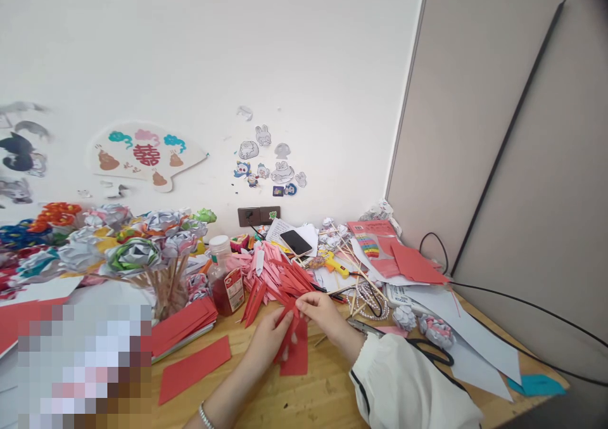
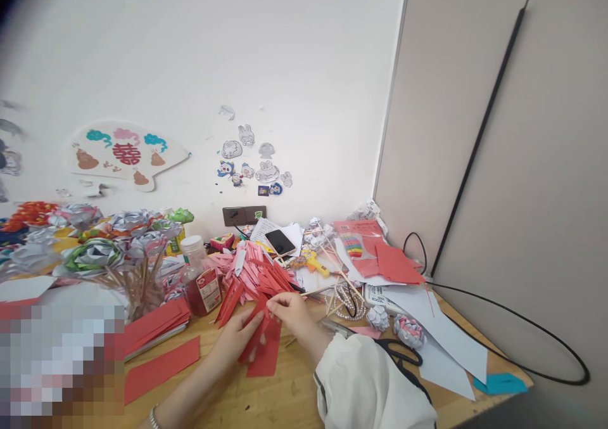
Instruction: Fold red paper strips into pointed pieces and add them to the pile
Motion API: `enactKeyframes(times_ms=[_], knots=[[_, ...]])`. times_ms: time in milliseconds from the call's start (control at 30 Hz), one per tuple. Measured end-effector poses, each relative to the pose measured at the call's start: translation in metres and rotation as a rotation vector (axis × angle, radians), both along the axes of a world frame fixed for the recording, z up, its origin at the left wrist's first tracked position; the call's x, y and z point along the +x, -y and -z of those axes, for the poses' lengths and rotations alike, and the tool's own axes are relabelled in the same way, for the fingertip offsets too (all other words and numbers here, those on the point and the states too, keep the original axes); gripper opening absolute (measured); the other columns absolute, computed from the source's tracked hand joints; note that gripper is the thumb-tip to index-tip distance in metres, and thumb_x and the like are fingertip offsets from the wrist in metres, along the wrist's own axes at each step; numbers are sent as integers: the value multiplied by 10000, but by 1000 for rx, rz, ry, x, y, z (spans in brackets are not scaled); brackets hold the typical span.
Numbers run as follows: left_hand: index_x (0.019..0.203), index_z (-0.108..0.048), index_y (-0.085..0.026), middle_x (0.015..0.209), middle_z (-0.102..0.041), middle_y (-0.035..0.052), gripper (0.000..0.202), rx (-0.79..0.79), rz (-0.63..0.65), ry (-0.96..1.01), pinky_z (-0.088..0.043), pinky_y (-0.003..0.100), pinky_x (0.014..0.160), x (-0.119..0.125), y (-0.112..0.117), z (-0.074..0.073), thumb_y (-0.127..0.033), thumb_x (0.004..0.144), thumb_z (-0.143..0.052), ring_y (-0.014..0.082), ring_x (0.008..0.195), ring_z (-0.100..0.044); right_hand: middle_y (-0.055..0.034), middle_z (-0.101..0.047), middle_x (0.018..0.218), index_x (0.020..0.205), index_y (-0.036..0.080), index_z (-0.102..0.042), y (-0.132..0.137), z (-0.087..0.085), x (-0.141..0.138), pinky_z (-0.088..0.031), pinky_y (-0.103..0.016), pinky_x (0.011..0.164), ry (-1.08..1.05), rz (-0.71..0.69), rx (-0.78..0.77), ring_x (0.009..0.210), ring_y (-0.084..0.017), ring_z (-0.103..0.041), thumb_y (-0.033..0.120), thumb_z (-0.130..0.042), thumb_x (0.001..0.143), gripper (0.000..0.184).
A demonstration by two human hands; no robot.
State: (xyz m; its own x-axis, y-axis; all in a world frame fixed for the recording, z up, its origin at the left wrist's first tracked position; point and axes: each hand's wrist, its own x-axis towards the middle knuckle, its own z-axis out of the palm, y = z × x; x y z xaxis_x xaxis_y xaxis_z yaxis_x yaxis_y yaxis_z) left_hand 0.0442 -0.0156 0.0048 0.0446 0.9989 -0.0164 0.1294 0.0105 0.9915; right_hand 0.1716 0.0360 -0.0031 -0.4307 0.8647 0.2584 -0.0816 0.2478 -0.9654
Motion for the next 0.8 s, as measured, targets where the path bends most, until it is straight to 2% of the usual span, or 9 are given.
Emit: enactKeyframes(times_ms=[300, 600, 800], knots=[[583, -473, -171, 387, -568, -13, 308, -16, 46, -9, -275, 164, 246, 2, 3, -3, -452, 700, -422, 91, 236, -454, 14, -489, 566, 644, 130, -567, -1, 0, -1, -334, -209, 530, 75, 67, 130, 542, -93, -427, 317, -521, 695, 199], [596, -442, -173, 362, -549, -29, 269, -13, 50, -50, -271, 156, 229, 2, 3, -2, -405, 715, -380, 88, 228, -448, -3, -531, 628, 661, 149, -545, 4, 0, -1, -306, -213, 557, 504, 205, 530, 599, -109, -456, 237, -418, 777, 193], [641, -427, -176, 436, -592, -26, 253, -83, 16, -3, -295, 167, 216, -1, -1, 3, -423, 690, -408, 87, 229, -454, -7, -537, 664, 689, 158, -522, 8, 3, -1, -289, -212, 559, 623, 248, 602, 622, -109, -458, 233, -390, 798, 187]])
